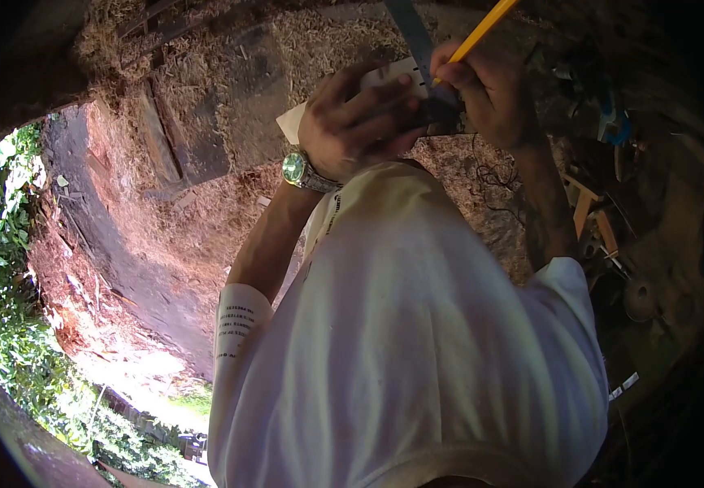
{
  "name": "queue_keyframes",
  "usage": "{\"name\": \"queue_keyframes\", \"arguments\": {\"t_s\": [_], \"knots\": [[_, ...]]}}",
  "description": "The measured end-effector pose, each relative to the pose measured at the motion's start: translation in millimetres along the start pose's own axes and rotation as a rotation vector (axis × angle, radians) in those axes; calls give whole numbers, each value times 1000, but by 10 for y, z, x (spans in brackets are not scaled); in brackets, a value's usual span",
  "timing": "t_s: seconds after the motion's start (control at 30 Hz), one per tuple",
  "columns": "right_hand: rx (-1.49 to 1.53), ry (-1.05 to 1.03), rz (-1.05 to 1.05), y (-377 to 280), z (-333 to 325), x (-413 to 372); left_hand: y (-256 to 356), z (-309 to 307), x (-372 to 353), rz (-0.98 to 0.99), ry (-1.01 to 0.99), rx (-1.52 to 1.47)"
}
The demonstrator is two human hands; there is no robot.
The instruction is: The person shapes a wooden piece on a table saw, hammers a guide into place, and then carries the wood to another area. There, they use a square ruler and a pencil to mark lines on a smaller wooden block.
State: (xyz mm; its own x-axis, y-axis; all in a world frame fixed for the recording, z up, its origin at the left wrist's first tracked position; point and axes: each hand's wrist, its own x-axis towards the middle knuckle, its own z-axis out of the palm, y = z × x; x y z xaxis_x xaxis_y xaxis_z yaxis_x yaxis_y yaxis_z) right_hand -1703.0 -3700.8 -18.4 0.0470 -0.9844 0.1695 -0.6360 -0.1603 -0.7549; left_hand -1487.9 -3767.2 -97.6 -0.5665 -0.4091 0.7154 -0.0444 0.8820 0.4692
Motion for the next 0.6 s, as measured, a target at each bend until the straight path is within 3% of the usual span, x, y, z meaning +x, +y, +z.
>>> {"name": "queue_keyframes", "arguments": {"t_s": [0.17,0.47,0.6], "knots": [[-15,7,36,-33,4,6,29,1,5,-10,-4,7],[-91,83,-91,4,59,46,36,7,26,-13,-2,6],[6,83,-10,49,90,28,62,-3,13,-22,-8,2]]}}
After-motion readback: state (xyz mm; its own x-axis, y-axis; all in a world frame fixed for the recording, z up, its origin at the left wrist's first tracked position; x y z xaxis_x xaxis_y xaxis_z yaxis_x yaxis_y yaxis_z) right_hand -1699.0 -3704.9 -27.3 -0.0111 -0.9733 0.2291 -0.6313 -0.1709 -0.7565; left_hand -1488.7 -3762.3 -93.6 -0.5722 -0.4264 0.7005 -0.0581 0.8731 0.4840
